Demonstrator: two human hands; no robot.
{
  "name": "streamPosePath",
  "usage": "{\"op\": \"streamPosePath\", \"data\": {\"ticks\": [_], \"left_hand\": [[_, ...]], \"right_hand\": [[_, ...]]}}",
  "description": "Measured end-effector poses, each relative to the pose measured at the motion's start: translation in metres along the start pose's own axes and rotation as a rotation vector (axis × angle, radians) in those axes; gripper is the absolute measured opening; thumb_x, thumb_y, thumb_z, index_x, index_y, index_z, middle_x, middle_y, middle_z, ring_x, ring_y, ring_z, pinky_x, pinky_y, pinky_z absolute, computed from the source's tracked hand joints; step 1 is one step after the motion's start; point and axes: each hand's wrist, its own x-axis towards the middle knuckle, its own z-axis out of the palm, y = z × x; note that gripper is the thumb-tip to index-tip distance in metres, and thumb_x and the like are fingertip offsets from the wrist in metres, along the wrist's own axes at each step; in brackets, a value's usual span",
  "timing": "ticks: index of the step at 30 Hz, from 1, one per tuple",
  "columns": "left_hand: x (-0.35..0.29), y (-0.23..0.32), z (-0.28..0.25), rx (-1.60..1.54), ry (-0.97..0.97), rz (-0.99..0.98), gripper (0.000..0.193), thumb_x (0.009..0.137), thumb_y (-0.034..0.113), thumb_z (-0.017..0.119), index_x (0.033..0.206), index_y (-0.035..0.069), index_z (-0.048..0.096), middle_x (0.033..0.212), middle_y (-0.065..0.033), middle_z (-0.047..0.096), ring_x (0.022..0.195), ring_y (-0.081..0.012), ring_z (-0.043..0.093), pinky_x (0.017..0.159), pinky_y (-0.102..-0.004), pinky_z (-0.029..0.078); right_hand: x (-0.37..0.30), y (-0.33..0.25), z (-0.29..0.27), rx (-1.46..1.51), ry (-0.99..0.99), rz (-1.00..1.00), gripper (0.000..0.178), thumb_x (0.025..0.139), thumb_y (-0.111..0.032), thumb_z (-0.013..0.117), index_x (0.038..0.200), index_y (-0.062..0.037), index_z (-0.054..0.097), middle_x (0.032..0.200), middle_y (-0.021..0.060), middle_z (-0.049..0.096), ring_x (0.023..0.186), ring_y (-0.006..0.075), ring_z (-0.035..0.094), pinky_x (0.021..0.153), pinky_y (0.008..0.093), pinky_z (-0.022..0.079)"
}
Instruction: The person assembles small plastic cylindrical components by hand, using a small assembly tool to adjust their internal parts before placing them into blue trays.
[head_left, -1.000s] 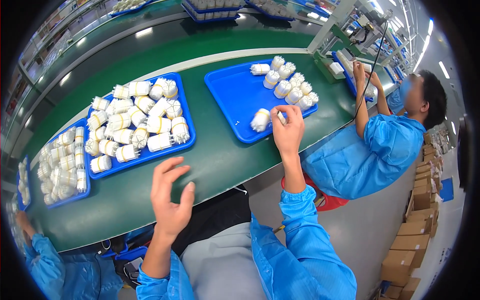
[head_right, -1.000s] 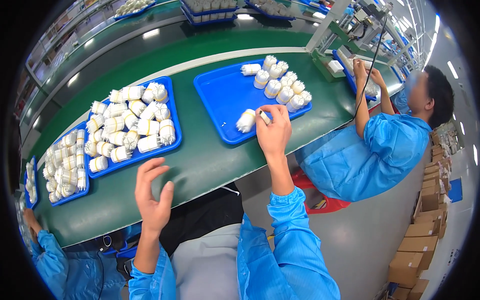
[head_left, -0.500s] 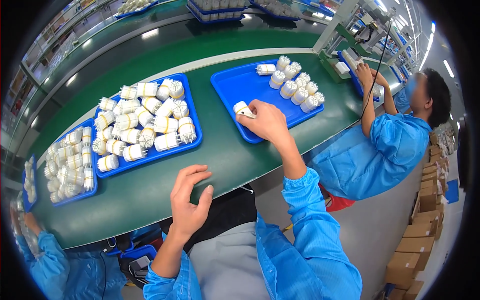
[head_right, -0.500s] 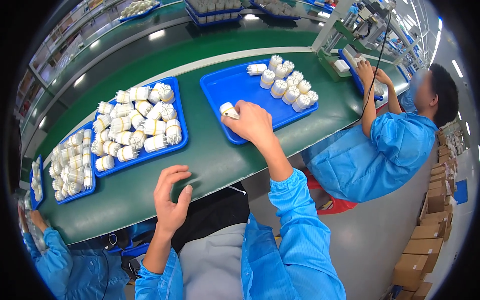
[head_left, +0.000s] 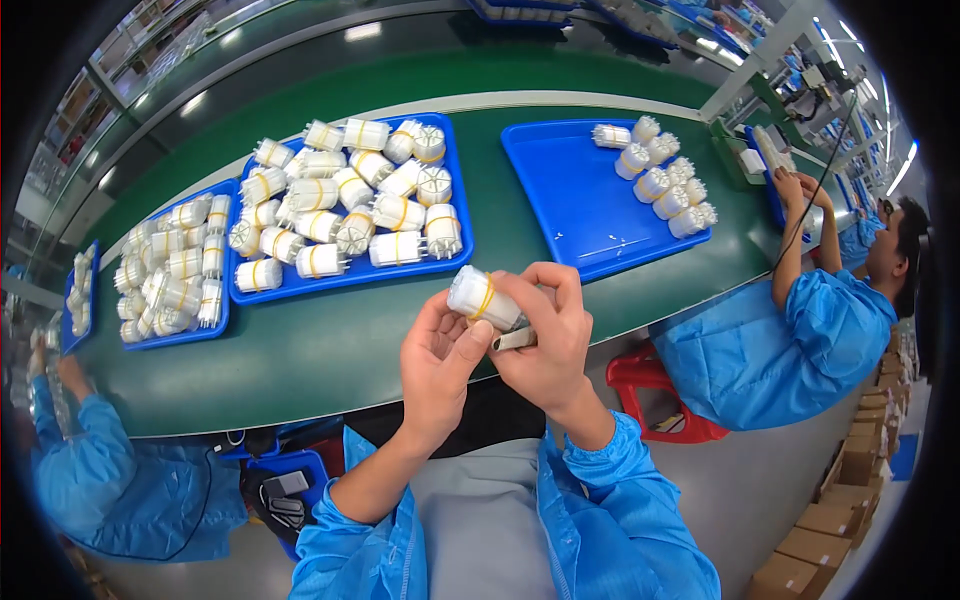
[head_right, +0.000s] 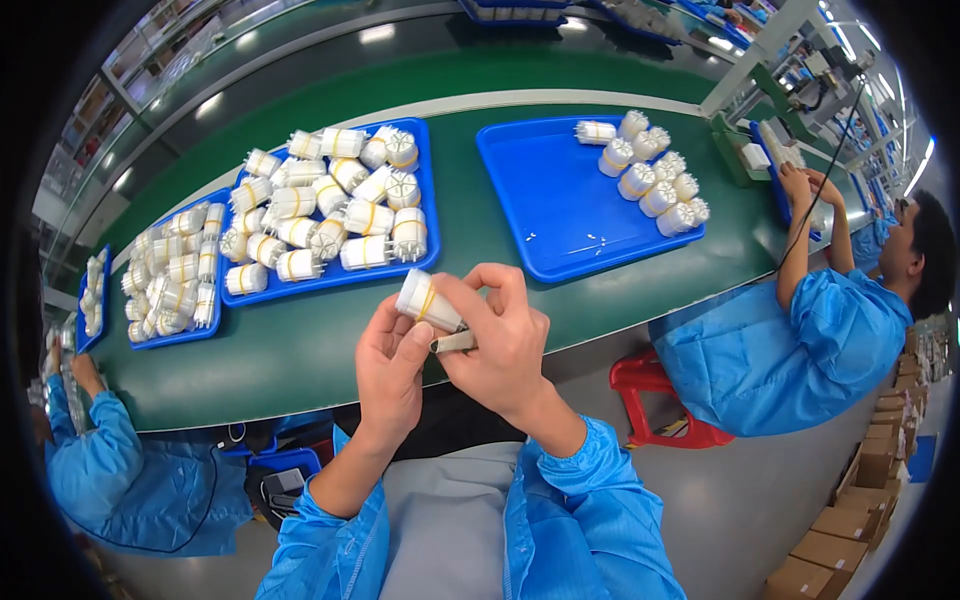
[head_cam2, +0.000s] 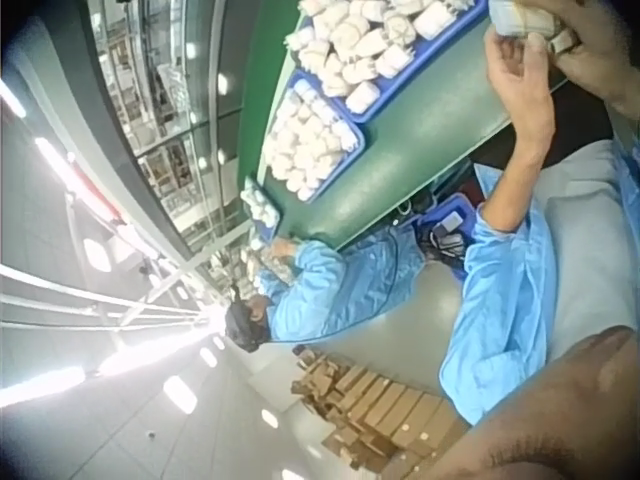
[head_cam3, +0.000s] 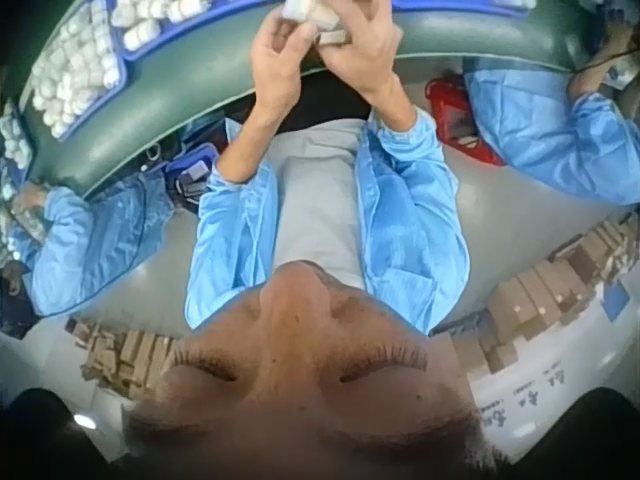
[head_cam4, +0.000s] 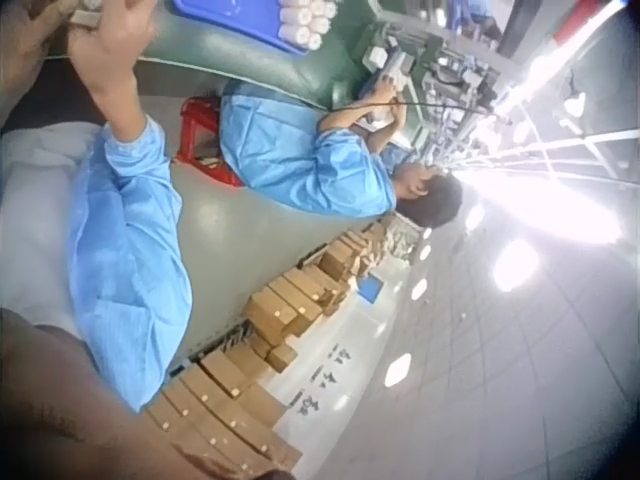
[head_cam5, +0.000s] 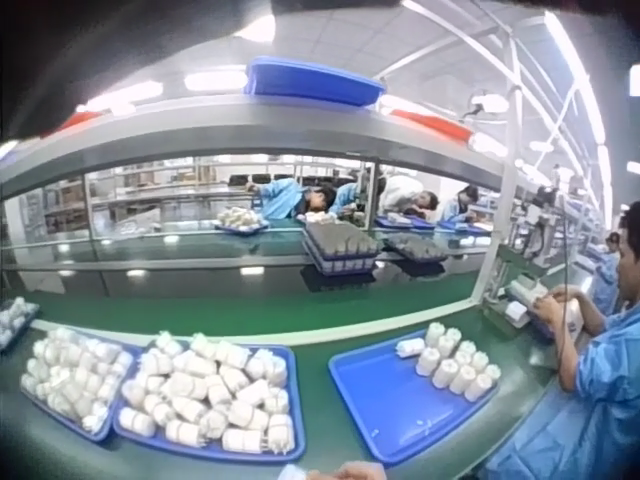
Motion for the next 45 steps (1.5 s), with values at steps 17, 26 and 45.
{"op": "streamPosePath", "data": {"ticks": [17, 26, 45], "left_hand": [[0.004, 0.021, -0.037, 0.321, -0.265, 0.547, 0.049, 0.080, -0.001, 0.074, 0.122, 0.006, 0.050, 0.129, -0.0241, 0.058, 0.125, -0.0416, 0.054, 0.101, -0.0501, 0.046], [0.006, 0.046, -0.043, 0.959, -0.384, 0.939, 0.041, 0.070, -0.003, 0.076, 0.107, 0.009, 0.064, 0.120, -0.0131, 0.064, 0.115, -0.0396, 0.059, 0.093, -0.0488, 0.052], [-0.002, 0.048, -0.042, 1.273, -0.105, 0.655, 0.052, 0.059, -0.005, 0.074, 0.110, 0.004, 0.066, 0.098, -0.0117, 0.052, 0.086, -0.0244, 0.056, 0.074, -0.0324, 0.049]], "right_hand": [[-0.026, 0.002, 0.001, 0.527, -0.018, 0.106, 0.048, 0.078, -0.017, 0.077, 0.118, 0.0026, 0.060, 0.114, 0.0147, 0.059, 0.050, 0.0037, 0.033, 0.048, 0.0205, 0.029], [-0.035, 0.004, 0.012, 0.617, -0.070, 0.178, 0.039, 0.080, -0.015, 0.073, 0.113, 0.0035, 0.062, 0.105, 0.0122, 0.061, 0.052, 0.0035, 0.033, 0.053, 0.0213, 0.032], [-0.033, 0.007, 0.014, 1.274, -0.003, 0.613, 0.045, 0.100, -0.021, 0.046, 0.060, -0.0071, 0.034, 0.058, 0.0011, 0.035, 0.053, 0.0086, 0.028, 0.047, 0.0264, 0.022]]}}
